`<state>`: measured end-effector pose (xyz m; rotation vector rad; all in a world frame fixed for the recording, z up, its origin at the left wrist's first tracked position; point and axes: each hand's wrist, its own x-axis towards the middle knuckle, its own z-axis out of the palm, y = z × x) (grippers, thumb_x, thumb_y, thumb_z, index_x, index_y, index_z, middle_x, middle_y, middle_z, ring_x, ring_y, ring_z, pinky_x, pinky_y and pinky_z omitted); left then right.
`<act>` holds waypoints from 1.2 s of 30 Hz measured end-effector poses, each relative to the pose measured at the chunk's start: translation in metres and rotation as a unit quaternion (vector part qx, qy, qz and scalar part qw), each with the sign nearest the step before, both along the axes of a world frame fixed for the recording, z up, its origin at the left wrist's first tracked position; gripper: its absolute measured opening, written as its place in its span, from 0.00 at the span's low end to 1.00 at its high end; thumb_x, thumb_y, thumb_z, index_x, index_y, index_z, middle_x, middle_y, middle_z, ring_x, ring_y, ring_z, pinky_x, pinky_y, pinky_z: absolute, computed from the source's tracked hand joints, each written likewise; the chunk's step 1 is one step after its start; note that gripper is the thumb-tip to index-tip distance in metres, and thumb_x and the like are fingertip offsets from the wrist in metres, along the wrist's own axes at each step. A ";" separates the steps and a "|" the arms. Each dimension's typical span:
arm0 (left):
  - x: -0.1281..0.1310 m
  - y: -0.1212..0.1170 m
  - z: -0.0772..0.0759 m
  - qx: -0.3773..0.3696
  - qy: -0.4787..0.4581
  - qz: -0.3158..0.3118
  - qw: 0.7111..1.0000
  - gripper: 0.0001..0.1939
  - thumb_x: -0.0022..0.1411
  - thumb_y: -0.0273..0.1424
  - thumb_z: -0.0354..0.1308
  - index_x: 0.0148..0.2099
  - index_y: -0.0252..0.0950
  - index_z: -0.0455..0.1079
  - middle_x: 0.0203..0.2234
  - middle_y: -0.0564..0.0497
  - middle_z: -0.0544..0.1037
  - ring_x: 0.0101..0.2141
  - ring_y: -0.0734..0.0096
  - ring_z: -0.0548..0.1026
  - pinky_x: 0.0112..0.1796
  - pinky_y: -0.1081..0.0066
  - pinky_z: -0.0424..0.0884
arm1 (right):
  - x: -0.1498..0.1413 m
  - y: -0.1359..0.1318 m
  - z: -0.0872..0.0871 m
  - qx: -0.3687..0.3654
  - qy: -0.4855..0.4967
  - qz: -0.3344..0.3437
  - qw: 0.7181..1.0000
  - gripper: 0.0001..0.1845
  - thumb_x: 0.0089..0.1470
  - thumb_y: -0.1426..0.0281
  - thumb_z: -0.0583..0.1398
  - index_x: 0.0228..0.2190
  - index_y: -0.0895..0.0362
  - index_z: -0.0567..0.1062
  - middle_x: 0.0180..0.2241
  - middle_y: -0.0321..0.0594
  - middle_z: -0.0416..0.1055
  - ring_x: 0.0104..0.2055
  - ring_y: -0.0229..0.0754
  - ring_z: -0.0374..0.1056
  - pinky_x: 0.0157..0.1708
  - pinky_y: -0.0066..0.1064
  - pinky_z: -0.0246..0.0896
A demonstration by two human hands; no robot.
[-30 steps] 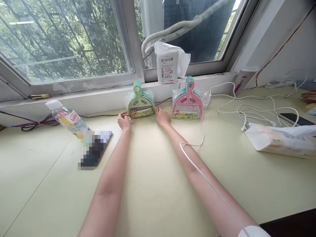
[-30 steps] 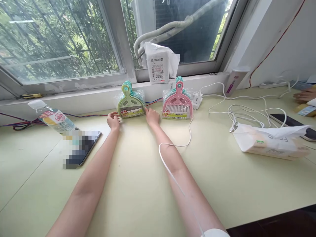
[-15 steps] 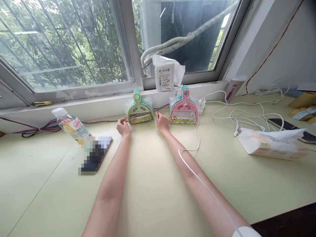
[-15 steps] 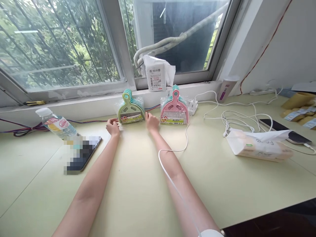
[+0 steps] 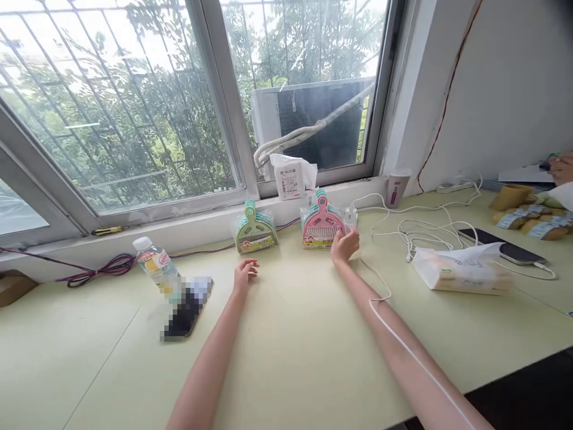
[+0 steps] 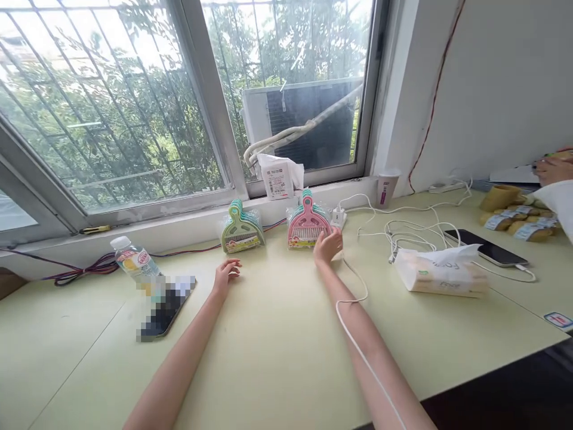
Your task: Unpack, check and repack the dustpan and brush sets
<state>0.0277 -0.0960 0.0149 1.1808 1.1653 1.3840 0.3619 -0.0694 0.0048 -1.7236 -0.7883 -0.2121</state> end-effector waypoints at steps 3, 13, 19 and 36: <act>0.006 -0.029 -0.005 0.001 0.057 -0.035 0.998 0.17 0.45 0.40 0.60 0.35 0.33 0.74 0.26 0.49 0.76 0.23 0.76 0.68 0.25 0.74 0.66 | 0.036 -0.014 -0.005 -0.112 0.045 0.061 0.991 0.19 0.58 0.68 0.52 0.51 0.61 0.63 0.52 0.54 0.69 0.55 0.53 0.64 0.57 0.48 0.48; 0.016 -0.082 -0.010 0.009 0.163 -0.034 0.986 0.12 0.53 0.37 0.54 0.36 0.37 0.73 0.28 0.50 0.75 0.30 0.70 0.71 0.36 0.69 0.68 | 0.034 -0.027 -0.008 -0.204 -0.028 0.093 0.974 0.23 0.58 0.67 0.56 0.53 0.60 0.62 0.47 0.55 0.72 0.56 0.58 0.61 0.56 0.53 0.42; 0.019 -0.086 -0.007 0.021 0.272 -0.087 0.958 0.12 0.56 0.36 0.52 0.37 0.39 0.74 0.30 0.50 0.78 0.36 0.64 0.76 0.42 0.66 0.68 | 0.040 -0.028 -0.008 -0.198 -0.034 0.104 0.974 0.25 0.57 0.67 0.58 0.55 0.60 0.64 0.46 0.54 0.73 0.52 0.57 0.63 0.49 0.45 0.51; 0.018 -0.081 0.003 -0.002 0.105 -0.079 0.991 0.30 0.55 0.50 0.57 0.53 0.36 0.66 0.50 0.41 0.74 0.42 0.64 0.75 0.41 0.67 0.71 | -0.034 -0.063 -0.006 0.004 0.206 0.329 0.922 0.16 0.56 0.58 0.49 0.38 0.56 0.66 0.31 0.38 0.69 0.17 0.34 0.59 0.19 0.29 0.57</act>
